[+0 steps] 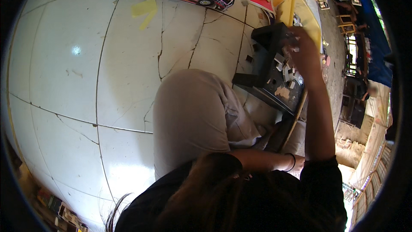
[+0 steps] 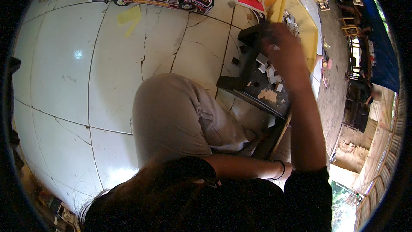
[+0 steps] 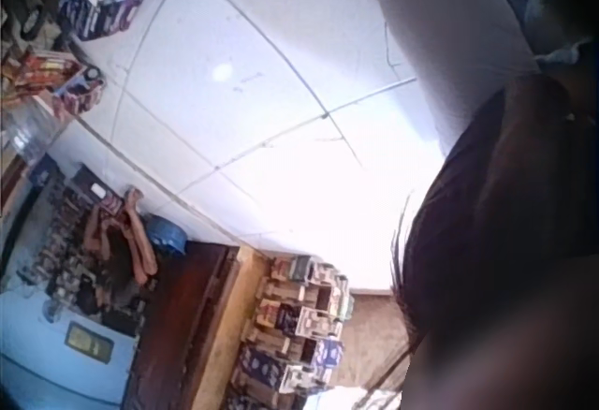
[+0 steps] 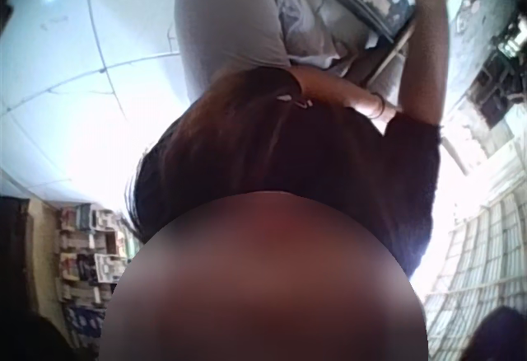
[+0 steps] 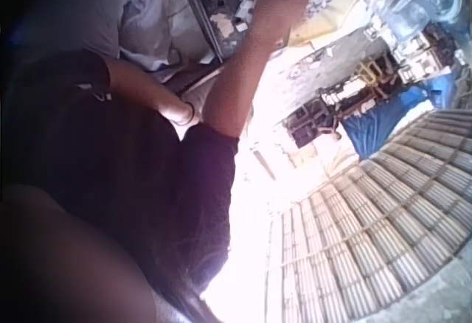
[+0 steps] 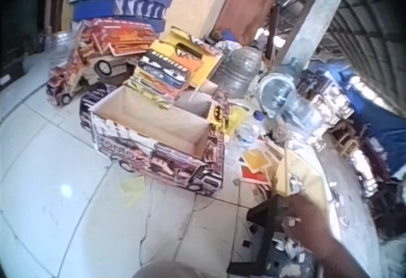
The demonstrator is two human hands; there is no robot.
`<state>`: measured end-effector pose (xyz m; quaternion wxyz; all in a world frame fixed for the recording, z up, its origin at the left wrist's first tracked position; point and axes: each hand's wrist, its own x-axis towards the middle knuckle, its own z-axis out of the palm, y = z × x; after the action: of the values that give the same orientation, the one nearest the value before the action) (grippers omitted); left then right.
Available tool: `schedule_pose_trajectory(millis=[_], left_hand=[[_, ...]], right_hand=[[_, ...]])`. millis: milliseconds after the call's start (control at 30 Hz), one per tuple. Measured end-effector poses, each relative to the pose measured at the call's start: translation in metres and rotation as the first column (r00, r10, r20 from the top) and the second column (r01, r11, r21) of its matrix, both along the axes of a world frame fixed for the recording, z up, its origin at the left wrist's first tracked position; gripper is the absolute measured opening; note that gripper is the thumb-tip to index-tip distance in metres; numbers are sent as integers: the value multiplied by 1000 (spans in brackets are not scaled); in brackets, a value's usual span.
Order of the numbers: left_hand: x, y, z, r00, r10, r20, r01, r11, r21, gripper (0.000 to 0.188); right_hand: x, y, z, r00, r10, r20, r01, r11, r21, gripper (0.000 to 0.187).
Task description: The person sits on the floor and repeatedly places small rectangular blocks on a black board, then strikes them with a wooden stick to break them into smaller pieces. The broken pieces are collected and placed into a clear plastic container.
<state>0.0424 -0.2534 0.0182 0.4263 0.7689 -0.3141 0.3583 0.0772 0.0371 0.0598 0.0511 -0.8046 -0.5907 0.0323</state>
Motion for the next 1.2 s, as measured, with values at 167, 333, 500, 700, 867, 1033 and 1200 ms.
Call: schedule_pose_trajectory(millis=[167, 333, 500, 700, 867, 1033, 1200], left_hand=[[-4, 0, -1, 1000, -4, 8, 4, 1000, 22, 38], [-11, -1, -3, 1000, -11, 13, 11, 999, 32, 38], [-14, -3, -3, 999, -17, 29, 15, 999, 52, 38], [-19, -1, -6, 1000, -19, 23, 18, 998, 65, 39], [-20, -3, -10, 998, -40, 39, 36, 995, 97, 39], [-13, -1, -12, 998, -61, 23, 57, 988, 143, 39], [-8, -2, -17, 997, -66, -46, 73, 982, 175, 40]], right_hand=[[-57, 50, -97, 905, 335, 262, 90, 450, -888, 33], [-29, 60, -147, 913, 168, 370, 202, 603, -772, 38], [-6, 58, -175, 939, -237, 249, 339, 766, -547, 39], [-14, 68, -167, 982, -101, 158, 180, 743, -645, 28], [-29, 69, -93, 994, 73, -75, -104, 798, -594, 26], [24, 4, 20, 979, 87, -182, -76, 995, 68, 23], [68, -39, 32, 846, -269, -460, 191, 959, -210, 33]])
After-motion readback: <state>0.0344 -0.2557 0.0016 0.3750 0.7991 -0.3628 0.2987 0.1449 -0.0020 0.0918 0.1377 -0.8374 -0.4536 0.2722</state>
